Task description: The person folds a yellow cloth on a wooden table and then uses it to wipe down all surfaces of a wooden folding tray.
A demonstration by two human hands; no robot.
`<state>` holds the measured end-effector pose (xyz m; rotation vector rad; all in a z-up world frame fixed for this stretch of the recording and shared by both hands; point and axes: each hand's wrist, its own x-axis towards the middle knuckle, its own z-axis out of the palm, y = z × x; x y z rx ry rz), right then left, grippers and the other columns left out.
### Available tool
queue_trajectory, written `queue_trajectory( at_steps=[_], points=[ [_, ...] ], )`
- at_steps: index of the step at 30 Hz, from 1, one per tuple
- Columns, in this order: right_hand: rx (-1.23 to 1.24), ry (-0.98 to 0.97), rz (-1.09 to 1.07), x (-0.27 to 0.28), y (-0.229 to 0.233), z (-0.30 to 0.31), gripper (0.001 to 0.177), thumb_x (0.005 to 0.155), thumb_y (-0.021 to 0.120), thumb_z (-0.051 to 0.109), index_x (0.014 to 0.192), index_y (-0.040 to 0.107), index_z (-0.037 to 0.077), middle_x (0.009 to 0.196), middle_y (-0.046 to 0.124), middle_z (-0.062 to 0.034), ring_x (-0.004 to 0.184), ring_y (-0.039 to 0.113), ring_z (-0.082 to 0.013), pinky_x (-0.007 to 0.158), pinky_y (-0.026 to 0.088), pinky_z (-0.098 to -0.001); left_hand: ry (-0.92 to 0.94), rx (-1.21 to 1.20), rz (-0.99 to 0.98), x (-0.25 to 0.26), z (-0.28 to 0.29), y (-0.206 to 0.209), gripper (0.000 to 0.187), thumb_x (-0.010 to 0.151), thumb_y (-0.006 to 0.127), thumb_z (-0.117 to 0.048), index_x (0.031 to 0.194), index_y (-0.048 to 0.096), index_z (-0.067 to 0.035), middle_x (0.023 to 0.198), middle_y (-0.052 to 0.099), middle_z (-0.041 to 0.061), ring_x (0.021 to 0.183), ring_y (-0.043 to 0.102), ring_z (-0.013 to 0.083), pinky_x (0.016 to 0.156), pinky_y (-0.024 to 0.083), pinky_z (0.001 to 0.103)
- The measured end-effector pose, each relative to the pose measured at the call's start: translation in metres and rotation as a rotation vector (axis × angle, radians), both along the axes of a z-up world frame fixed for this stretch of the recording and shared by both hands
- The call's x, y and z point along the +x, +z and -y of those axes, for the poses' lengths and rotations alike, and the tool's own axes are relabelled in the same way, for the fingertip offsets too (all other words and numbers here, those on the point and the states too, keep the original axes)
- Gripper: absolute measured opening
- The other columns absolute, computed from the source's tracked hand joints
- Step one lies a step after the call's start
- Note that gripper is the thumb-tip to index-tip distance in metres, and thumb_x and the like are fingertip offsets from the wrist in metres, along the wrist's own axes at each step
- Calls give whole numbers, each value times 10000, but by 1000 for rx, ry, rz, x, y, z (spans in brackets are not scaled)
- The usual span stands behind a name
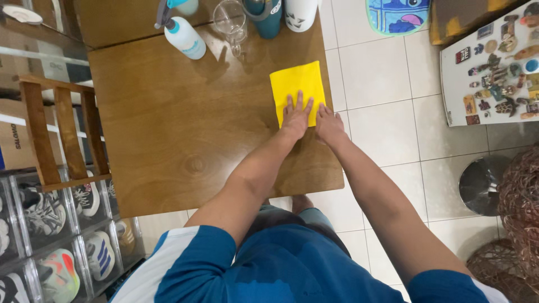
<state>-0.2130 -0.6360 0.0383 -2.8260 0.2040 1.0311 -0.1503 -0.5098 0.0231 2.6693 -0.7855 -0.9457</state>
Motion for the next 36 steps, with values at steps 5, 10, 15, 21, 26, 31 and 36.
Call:
queue_trajectory(
  at_steps=[5, 10, 15, 21, 26, 31, 36],
  points=[
    [5, 28, 29, 5, -5, 6, 739, 932, 544, 127, 1606, 258, 32, 1726, 124, -117, 1588, 146, -230, 1245, 249, -479, -34, -51, -6, 14, 6, -13, 651, 1048, 392, -136, 1638, 200, -331, 1732, -88, 65, 1579, -40, 437, 1262, 135, 573],
    [-56, 87, -61, 39, 21, -22, 844, 871, 594, 104, 1618, 203, 45, 1718, 83, -97, 1577, 114, -220, 1250, 214, -441, 24, -48, 32, 47, -19, -27, 665, 1040, 392, -132, 1645, 209, -338, 1734, -85, 62, 1588, -34, 413, 1271, 139, 565],
    [21, 162, 9, 55, -8, -63, 753, 912, 594, 137, 1589, 285, 25, 1722, 135, -141, 1582, 174, -265, 1251, 239, -464, 74, -24, 52, 58, -73, -44, 682, 1023, 400, -141, 1643, 180, -321, 1722, -94, 88, 1566, -42, 448, 1235, 151, 599],
    [31, 152, -22, 24, -10, -91, 784, 906, 616, 167, 1598, 275, 31, 1716, 146, -142, 1581, 188, -273, 1258, 242, -469, 63, -61, 132, 1, -108, -43, 706, 1010, 456, -155, 1642, 202, -339, 1726, -66, 108, 1545, -19, 522, 1217, 174, 653],
    [49, 88, -65, 26, 6, -102, 901, 842, 667, 172, 1608, 210, 46, 1715, 79, -122, 1579, 144, -251, 1239, 237, -474, -9, -55, 57, 21, -111, -23, 743, 991, 496, -145, 1628, 213, -403, 1732, -72, 75, 1568, -24, 482, 1242, 180, 613],
    [45, 238, 114, 63, -32, -107, 726, 929, 549, 153, 1589, 284, 4, 1713, 149, -167, 1565, 210, -306, 1235, 255, -493, 36, -9, 57, 75, -138, -26, 772, 984, 501, -124, 1635, 185, -393, 1741, -91, 72, 1582, -31, 454, 1240, 193, 596],
    [118, 268, 148, 86, -84, -157, 661, 979, 473, 159, 1585, 285, -24, 1707, 178, -173, 1546, 239, -338, 1240, 243, -497, 104, 2, 84, 75, -200, -39, 790, 990, 498, -112, 1655, 159, -372, 1743, -86, 103, 1575, -18, 470, 1226, 200, 616]
  ],
)
